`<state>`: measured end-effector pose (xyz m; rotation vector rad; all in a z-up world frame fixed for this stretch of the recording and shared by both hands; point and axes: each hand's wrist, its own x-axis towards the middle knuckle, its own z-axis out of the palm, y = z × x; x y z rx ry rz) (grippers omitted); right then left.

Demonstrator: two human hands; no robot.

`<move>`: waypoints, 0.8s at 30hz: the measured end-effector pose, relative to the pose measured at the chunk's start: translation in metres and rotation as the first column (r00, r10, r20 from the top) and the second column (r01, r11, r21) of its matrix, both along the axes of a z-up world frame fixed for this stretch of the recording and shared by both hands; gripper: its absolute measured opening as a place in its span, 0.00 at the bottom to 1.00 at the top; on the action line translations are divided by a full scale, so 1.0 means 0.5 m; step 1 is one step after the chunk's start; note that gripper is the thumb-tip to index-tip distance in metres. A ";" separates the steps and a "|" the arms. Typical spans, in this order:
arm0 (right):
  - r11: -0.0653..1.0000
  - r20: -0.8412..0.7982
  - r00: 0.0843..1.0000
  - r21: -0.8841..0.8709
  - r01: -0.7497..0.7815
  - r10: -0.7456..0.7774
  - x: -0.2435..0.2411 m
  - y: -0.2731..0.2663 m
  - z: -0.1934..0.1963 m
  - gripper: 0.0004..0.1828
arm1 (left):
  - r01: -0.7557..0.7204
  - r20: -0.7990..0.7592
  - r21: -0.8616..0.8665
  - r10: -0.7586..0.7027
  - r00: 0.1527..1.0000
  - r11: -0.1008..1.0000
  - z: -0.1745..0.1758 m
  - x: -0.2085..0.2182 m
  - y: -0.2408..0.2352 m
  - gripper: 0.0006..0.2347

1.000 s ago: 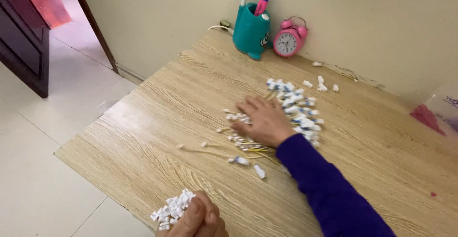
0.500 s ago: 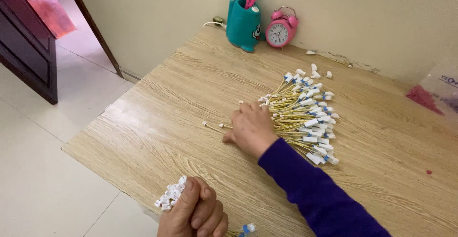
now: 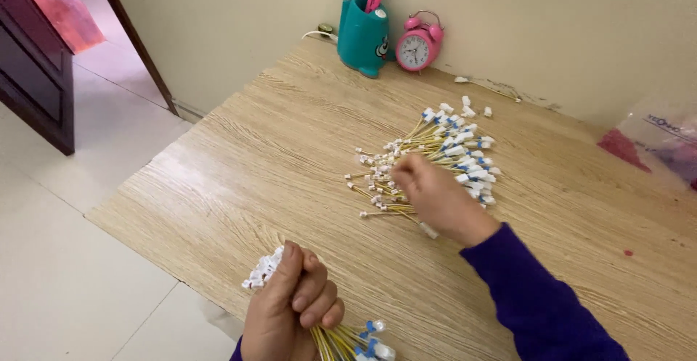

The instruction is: The person assembles small white plastic connectors onto yellow wires by hand, then gathers the completed cables into a bundle and secures them with a rubber band.

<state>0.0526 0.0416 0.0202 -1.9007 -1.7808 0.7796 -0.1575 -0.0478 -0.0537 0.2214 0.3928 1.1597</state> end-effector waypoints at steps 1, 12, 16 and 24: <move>0.997 0.095 0.995 -0.076 -0.023 0.031 -0.005 -0.004 -0.001 0.13 | 0.010 0.033 0.018 -0.010 0.999 1.000 0.000 0.008 -0.001 0.14; 0.972 0.516 0.826 -0.177 -0.156 0.226 -0.078 0.074 -0.070 0.16 | 0.028 -0.018 -0.009 -0.028 0.999 1.000 0.005 -0.013 -0.007 0.16; 0.996 0.186 0.978 -0.003 -0.093 0.092 -0.025 0.056 -0.039 0.16 | 0.044 -0.077 0.029 -0.042 0.996 0.999 0.025 -0.024 0.011 0.15; 0.997 -0.191 0.982 0.080 0.023 -0.008 0.098 -0.016 0.055 0.15 | 0.132 -0.180 0.268 -0.085 0.980 0.954 0.143 -0.005 0.101 0.14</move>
